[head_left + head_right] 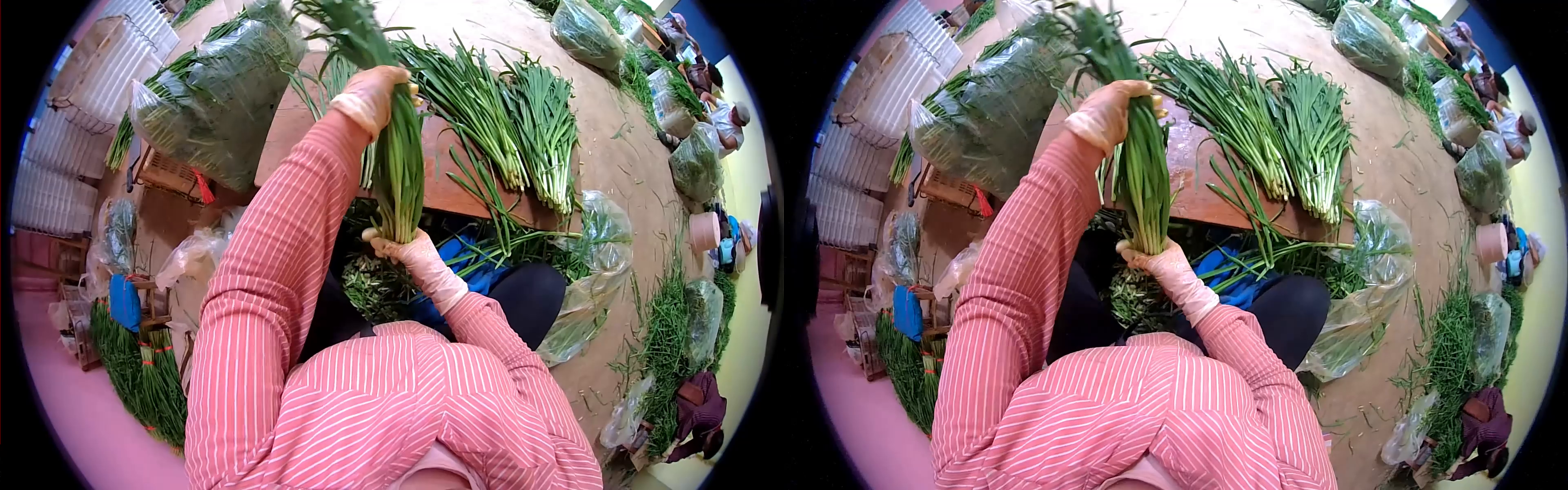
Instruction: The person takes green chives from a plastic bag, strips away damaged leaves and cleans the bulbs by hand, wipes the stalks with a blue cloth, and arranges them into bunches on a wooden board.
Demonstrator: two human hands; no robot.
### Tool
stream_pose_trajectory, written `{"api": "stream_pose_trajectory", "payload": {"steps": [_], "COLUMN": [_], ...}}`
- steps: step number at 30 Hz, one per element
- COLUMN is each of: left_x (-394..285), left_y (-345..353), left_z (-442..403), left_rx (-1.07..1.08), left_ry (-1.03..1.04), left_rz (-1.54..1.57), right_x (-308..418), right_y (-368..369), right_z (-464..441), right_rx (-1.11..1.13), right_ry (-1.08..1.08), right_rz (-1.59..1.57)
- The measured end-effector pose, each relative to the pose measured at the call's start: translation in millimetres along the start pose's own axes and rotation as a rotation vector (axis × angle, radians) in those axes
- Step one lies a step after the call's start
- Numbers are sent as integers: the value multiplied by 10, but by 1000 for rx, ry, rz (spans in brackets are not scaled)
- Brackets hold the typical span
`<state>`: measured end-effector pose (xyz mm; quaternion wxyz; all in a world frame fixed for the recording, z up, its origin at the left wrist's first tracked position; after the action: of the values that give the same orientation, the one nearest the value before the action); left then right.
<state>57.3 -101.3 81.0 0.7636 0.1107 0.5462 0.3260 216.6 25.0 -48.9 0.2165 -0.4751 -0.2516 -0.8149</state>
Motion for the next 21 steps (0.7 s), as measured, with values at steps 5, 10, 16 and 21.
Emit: {"api": "stream_pose_trajectory", "payload": {"steps": [5, 10, 16, 21], "left_x": [-22, 99, 692, 1306], "left_y": [60, -386, -1265, -1644], "left_z": [-62, 155, 609, 906], "left_rx": [-163, 132, -25, -308], "left_ry": [203, 209, 144, 44], "left_rz": [-992, -885, -753, -867], "right_x": [-288, -505, -380, -413], "right_y": [2, -143, -158, -217], "right_z": [1, 2, 74, 83], "right_rx": [240, 244, 266, 264], "right_ry": [84, 157, 123, 130], "right_rz": [-335, -510, -500, -502]}}
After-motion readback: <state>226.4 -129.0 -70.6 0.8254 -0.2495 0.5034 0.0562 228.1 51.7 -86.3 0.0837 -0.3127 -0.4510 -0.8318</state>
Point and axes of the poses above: each hand's wrist, its own z-axis away from the middle knuckle, its own y-axis out of the palm, x = y × z, the point moved 6 cm from there along -z, towards the middle knuckle, and after that the axes turned 15 degrees about z, right-handed, at the moved point
